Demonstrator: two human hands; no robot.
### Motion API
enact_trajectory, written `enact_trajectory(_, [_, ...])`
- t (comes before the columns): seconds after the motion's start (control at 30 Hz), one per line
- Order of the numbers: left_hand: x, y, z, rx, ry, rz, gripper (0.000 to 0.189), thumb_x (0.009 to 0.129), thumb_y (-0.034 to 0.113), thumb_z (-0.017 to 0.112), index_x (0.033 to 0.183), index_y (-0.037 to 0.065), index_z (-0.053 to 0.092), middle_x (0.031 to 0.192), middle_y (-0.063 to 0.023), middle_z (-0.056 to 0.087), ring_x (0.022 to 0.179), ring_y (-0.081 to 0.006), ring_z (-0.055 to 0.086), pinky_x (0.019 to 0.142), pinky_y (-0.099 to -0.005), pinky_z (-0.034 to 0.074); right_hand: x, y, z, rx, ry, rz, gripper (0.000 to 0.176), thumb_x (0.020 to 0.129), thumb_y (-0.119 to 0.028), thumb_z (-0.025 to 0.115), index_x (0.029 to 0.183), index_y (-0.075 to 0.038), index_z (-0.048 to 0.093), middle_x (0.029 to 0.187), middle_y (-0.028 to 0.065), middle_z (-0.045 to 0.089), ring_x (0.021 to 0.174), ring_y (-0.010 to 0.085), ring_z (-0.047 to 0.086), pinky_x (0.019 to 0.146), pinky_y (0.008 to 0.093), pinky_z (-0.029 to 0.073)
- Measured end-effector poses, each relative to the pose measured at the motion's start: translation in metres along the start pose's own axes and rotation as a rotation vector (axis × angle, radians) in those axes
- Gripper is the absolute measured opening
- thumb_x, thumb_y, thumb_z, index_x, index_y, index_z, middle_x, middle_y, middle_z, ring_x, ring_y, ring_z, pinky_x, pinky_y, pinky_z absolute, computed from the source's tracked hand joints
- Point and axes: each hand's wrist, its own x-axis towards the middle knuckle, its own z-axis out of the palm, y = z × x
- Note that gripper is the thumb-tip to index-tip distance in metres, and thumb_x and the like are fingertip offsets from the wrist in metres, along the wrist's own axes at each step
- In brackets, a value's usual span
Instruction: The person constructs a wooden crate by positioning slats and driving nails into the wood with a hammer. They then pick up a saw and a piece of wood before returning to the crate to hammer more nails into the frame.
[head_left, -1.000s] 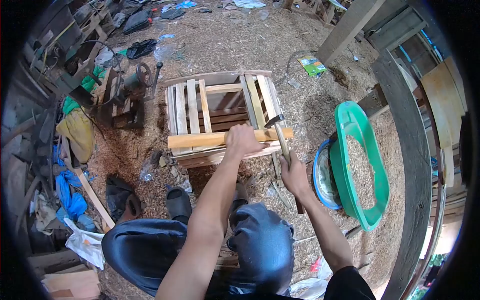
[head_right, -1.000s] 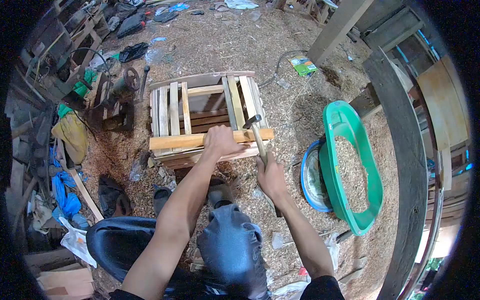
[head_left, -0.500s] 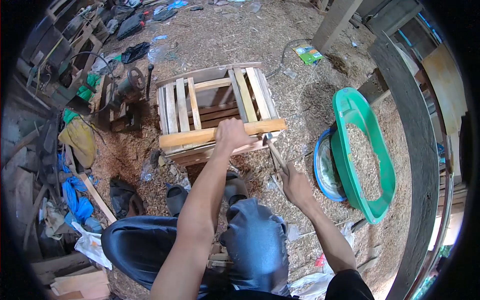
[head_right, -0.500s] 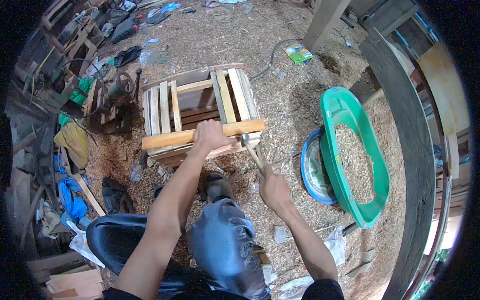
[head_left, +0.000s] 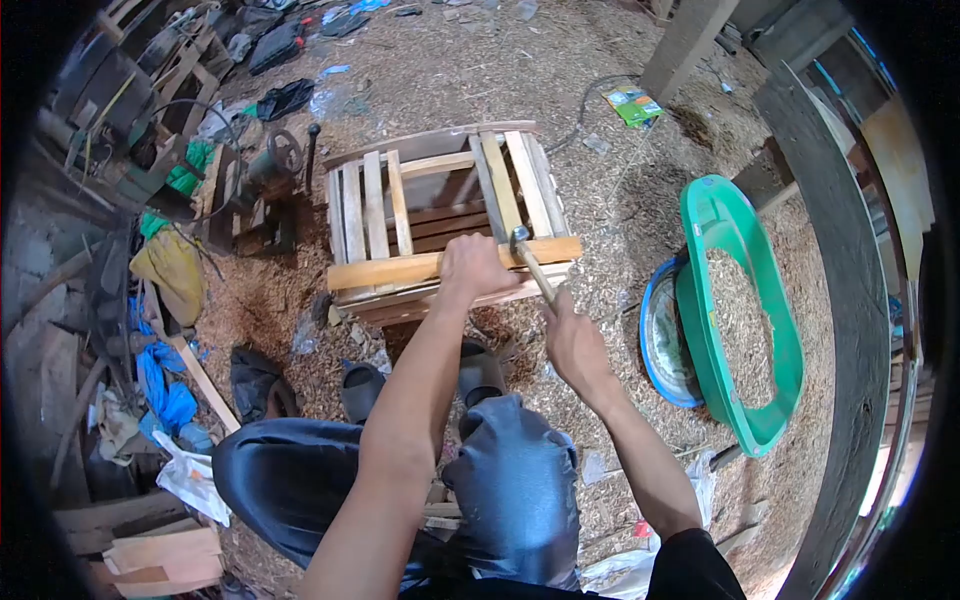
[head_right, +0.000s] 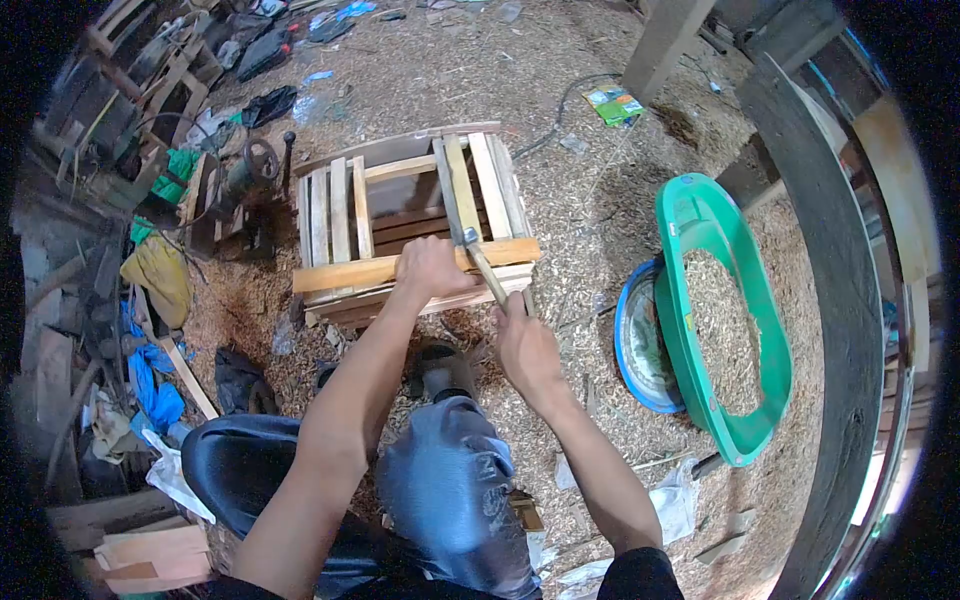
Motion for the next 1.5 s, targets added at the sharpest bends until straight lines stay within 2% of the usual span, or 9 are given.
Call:
enact_trajectory(0.2, [0.005,-0.005,0.001,-0.028,-0.022,0.004,0.075,0.057,0.069,0.071,0.082,-0.002,0.072,0.076,-0.0196,0.069,0.074,-0.0319,0.07,0.071,-0.0391,0.056,-0.042,0.027,-0.023,0.015,-0.247,0.07,0.025,0.096,-0.021,0.046,0.103,0.003,0.046,0.071,0.0312,0.059,0.067,0.0488,0.06,0.063,0.0565,0.048])
enact_trajectory(0.37, [0.0,-0.006,0.007,-0.003,0.054,0.037,0.077,0.057,0.074,0.069,0.079,0.0,0.073,0.075,-0.0159,0.07,0.073,-0.0295,0.07,0.07,-0.0387,0.056,-0.113,0.088,0.004,0.142,-0.027,0.099,0.033,0.094,-0.028,0.053,0.108,0.001,0.048,0.08,0.0304,0.061,0.078,0.0501,0.059,0.073,0.0554,0.045])
enact_trajectory(0.53, [-0.007,-0.003,-0.003,0.027,0.068,0.051,0.079,0.06,0.071,0.07,0.093,-0.001,0.068,0.085,-0.0188,0.069,0.084,-0.0316,0.068,0.076,-0.0414,0.054,-0.069,0.03,-0.015,0.354,0.045,0.155,0.036,0.091,-0.027,0.058,0.113,0.001,0.05,0.081,0.0285,0.062,0.08,0.0458,0.062,0.071,0.0495,0.047])
enact_trajectory(0.63, [-0.017,-0.02,0.014,-0.127,0.358,0.184,0.071,0.068,0.062,0.07,0.106,0.002,0.063,0.101,-0.0234,0.065,0.097,-0.0364,0.062,0.088,-0.046,0.047,-0.03,0.019,-0.024,0.246,0.094,0.129,0.035,0.091,-0.026,0.057,0.112,0.001,0.051,0.081,0.0282,0.063,0.079,0.0449,0.063,0.071,0.0493,0.048])
enact_trajectory(0.73, [-0.02,-0.034,0.021,-0.256,0.323,0.26,0.061,0.073,0.051,0.072,0.11,0.004,0.06,0.107,-0.0209,0.064,0.104,-0.0365,0.058,0.092,-0.0472,0.043,-0.001,0.005,-0.026,0.285,0.211,0.057,0.034,0.091,-0.026,0.058,0.11,0.002,0.053,0.08,0.0265,0.063,0.071,0.039,0.064,0.069,0.049,0.048])
enact_trajectory(0.97, [-0.017,-0.024,0.004,-0.384,0.177,0.057,0.05,0.072,0.046,0.075,0.102,0.007,0.064,0.096,-0.018,0.068,0.094,-0.0366,0.063,0.088,-0.0462,0.043,0.042,0.02,-0.015,0.712,-0.15,0.126,0.037,0.097,-0.035,0.048,0.107,0.0,0.057,0.061,0.0025,0.053,0.051,0.0104,0.053,0.05,0.0271,0.044])
enact_trajectory(1.17, [-0.018,-0.024,0.016,-0.4,0.274,0.055,0.046,0.072,0.045,0.076,0.099,0.01,0.065,0.097,-0.0161,0.069,0.093,-0.0341,0.063,0.092,-0.0441,0.038,0.038,0.018,-0.007,0.34,0.208,-0.115,0.033,0.097,-0.028,0.047,0.094,0.004,0.057,0.073,0.0198,0.064,0.063,0.0361,0.062,0.059,0.0409,0.049])
enact_trajectory(1.3, [-0.016,-0.03,0.033,-0.325,0.328,0.11,0.045,0.077,0.047,0.069,0.101,0.01,0.061,0.094,-0.0137,0.068,0.094,-0.0319,0.061,0.088,-0.0455,0.039,0.042,0.007,-0.003,0.298,0.202,0.004,0.032,0.09,-0.02,0.056,0.112,0.001,0.046,0.085,0.029,0.063,0.08,0.0467,0.062,0.071,0.0498,0.049])
enact_trajectory(1.5, [-0.024,-0.032,0.043,-0.095,0.664,0.333,0.04,0.086,0.046,0.058,0.093,0.007,0.057,0.087,-0.0107,0.061,0.089,-0.029,0.057,0.077,-0.0451,0.04,0.027,0.005,0.023,0.208,0.182,0.036,0.032,0.09,-0.018,0.054,0.114,0.001,0.043,0.081,0.0315,0.061,0.079,0.0495,0.06,0.074,0.0563,0.047])
